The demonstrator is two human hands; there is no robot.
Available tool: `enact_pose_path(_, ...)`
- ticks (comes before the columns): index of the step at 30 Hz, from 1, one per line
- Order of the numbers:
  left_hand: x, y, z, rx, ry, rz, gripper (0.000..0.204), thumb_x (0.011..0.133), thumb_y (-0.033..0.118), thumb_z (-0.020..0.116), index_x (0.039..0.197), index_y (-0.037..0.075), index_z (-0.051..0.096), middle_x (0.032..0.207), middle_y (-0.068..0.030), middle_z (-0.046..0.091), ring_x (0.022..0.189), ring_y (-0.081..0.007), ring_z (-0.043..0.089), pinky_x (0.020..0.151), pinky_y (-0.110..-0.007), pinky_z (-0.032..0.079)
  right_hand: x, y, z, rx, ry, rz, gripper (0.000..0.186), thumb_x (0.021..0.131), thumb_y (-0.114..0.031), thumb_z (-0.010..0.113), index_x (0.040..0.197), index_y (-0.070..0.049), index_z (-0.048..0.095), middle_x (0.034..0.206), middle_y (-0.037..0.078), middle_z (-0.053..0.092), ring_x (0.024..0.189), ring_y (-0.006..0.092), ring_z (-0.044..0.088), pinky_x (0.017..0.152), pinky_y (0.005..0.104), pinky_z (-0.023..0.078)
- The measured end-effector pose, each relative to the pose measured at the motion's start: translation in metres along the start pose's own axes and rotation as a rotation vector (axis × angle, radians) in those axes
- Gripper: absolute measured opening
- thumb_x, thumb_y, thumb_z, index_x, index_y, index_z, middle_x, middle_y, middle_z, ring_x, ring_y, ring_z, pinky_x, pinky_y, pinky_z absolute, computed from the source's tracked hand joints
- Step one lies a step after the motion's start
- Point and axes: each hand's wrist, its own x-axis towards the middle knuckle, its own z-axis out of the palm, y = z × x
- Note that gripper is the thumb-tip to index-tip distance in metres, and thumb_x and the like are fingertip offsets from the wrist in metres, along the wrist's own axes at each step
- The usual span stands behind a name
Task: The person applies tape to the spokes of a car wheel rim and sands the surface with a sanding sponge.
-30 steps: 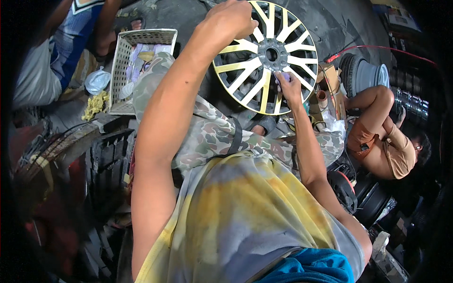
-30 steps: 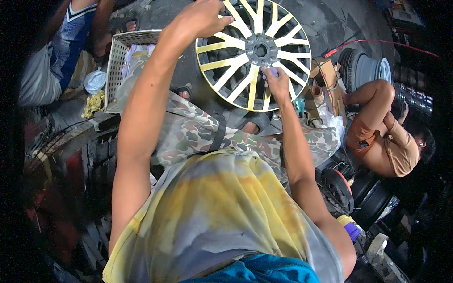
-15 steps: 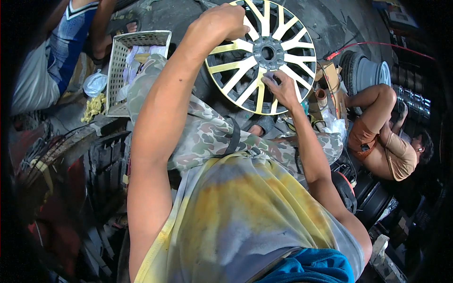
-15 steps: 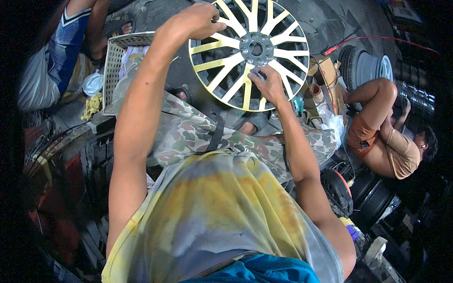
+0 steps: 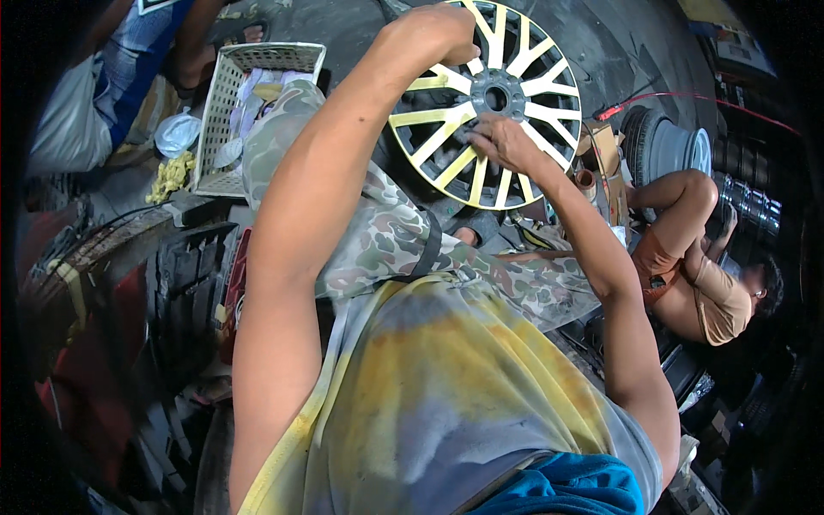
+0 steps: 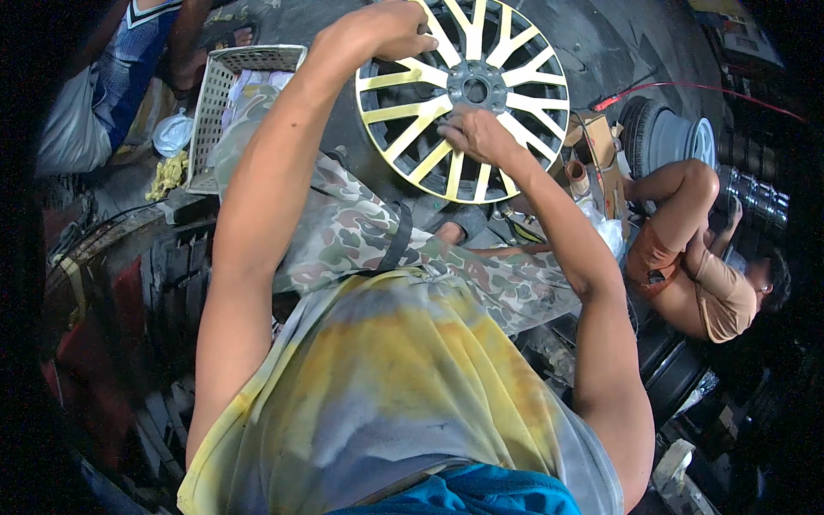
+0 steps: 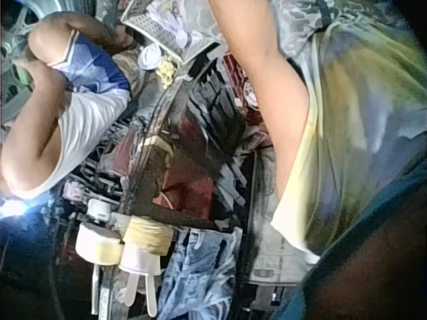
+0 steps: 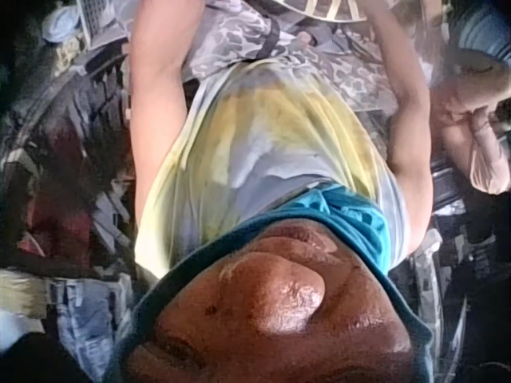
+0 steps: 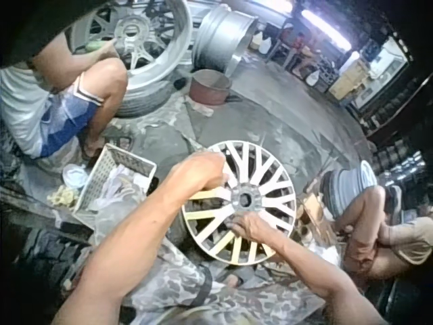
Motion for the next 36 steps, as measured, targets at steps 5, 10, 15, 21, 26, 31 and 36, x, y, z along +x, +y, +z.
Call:
enact_pose_path(5,-0.003,-0.012,-0.005,-0.063,0.002,0.009,0.035,0.09,0.03,0.069,0.103,-0.001,0.077,0.106,-0.0264,0.073,0.103,-0.0389,0.071,0.09,-0.047,0.056,0.013,0.021,-0.005,-0.093,-0.069,0.017,0.031,0.1,-0.029,0.061,0.099,0.0,0.072,0.095,0.021,0.067,0.097,0.0434,0.065,0.086,0.0486,0.052)
enact_pose_path(10,-0.006,-0.014,-0.006,-0.058,0.053,-0.014,0.035,0.09,0.03,0.068,0.107,0.001,0.075,0.105,-0.0261,0.073,0.104,-0.0386,0.071,0.089,-0.048,0.056,0.001,0.026,0.01,0.057,-0.146,0.079,0.033,0.099,-0.031,0.063,0.097,0.001,0.069,0.092,0.022,0.067,0.091,0.0434,0.066,0.081,0.0504,0.052)
enact_pose_path(15,-0.008,-0.013,-0.008,-0.02,0.017,-0.048,0.037,0.09,0.032,0.067,0.103,-0.001,0.075,0.105,-0.0269,0.073,0.102,-0.0393,0.072,0.089,-0.048,0.056,0.021,0.019,-0.003,-0.086,-0.039,0.005,0.034,0.098,-0.033,0.065,0.096,0.001,0.069,0.087,0.022,0.067,0.091,0.0429,0.066,0.08,0.0502,0.052)
enact_pose_path(21,-0.003,-0.017,-0.007,-0.009,0.013,-0.015,0.036,0.089,0.03,0.067,0.101,-0.002,0.076,0.103,-0.0274,0.073,0.1,-0.04,0.072,0.087,-0.049,0.057,0.011,0.015,-0.011,-0.016,-0.047,0.148,0.036,0.099,-0.035,0.064,0.089,0.0,0.068,0.083,0.019,0.067,0.08,0.0422,0.066,0.073,0.0494,0.051)
enact_pose_path(26,-0.003,-0.02,-0.002,-0.008,0.045,-0.023,0.035,0.09,0.03,0.066,0.103,-0.001,0.076,0.105,-0.0261,0.073,0.101,-0.0393,0.072,0.087,-0.048,0.057,-0.008,-0.018,-0.003,0.155,-0.05,0.187,0.035,0.1,-0.033,0.064,0.092,0.002,0.067,0.086,0.024,0.065,0.083,0.0439,0.065,0.076,0.0498,0.051)
enact_pose_path(31,-0.001,-0.014,-0.003,-0.042,0.057,-0.016,0.031,0.089,0.028,0.067,0.104,0.003,0.076,0.105,-0.0245,0.073,0.101,-0.0399,0.071,0.086,-0.048,0.057,-0.008,0.002,0.011,-0.053,0.046,0.194,0.037,0.101,-0.033,0.062,0.092,0.002,0.066,0.087,0.02,0.064,0.081,0.0402,0.065,0.073,0.0452,0.05)
enact_pose_path(36,-0.006,-0.018,0.001,-0.019,0.076,0.032,0.031,0.088,0.028,0.068,0.098,-0.001,0.076,0.103,-0.0254,0.073,0.099,-0.0402,0.071,0.084,-0.049,0.057,-0.011,-0.019,0.002,0.178,-0.018,0.277,0.036,0.099,-0.03,0.067,0.087,0.004,0.065,0.081,0.02,0.061,0.08,0.0415,0.064,0.073,0.0462,0.049)
